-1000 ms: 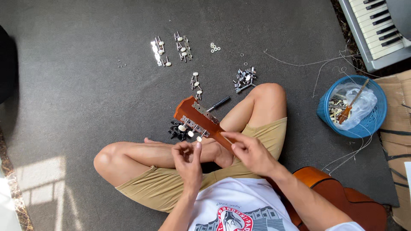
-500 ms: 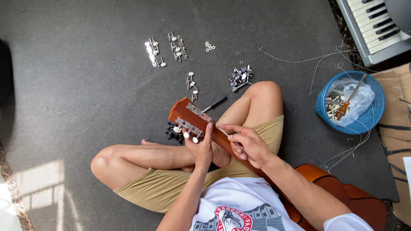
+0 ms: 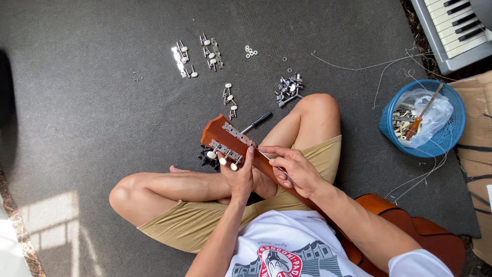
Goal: The person is repairing the headstock of an acoustic guitar. They use a screwdriver to tighten the tuning pegs and install a new nut onto the headstock.
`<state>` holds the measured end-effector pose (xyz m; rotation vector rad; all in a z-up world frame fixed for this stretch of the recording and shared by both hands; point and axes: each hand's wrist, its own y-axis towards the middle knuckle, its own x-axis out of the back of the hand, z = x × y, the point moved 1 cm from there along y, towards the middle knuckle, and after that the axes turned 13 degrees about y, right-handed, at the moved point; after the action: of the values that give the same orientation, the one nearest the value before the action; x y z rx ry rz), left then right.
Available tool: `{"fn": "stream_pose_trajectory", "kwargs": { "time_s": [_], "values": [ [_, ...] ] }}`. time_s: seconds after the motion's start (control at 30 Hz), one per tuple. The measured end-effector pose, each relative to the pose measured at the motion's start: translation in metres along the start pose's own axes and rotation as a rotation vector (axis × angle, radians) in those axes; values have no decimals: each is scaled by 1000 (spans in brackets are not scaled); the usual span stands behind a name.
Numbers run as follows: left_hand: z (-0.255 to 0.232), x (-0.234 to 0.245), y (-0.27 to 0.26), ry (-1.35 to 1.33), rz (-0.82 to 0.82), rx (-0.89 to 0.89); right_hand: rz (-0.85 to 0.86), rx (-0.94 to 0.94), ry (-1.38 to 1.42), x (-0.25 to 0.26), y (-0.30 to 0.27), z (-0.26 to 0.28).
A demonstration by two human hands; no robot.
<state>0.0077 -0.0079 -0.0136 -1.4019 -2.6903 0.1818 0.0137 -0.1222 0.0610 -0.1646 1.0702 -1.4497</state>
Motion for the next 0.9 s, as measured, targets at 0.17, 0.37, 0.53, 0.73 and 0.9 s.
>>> {"fn": "stream_pose_trajectory", "kwargs": {
  "time_s": [0.17, 0.37, 0.53, 0.73, 0.9],
  "values": [
    [-3, 1, 0, 2, 14, -7, -6, -2, -6, -2, 0, 2],
    [-8, 1, 0, 15, 31, 5, -18, -10, -20, -4, -1, 3],
    [-11, 2, 0, 12, 35, 39, -28, -35, -44, -6, 0, 5],
    [-4, 2, -1, -21, 14, 61, -50, -57, -81, -6, 2, 8],
    [-5, 4, 1, -28, 67, 69, -69, -116, -111, -9, 2, 14]
  ]
}}
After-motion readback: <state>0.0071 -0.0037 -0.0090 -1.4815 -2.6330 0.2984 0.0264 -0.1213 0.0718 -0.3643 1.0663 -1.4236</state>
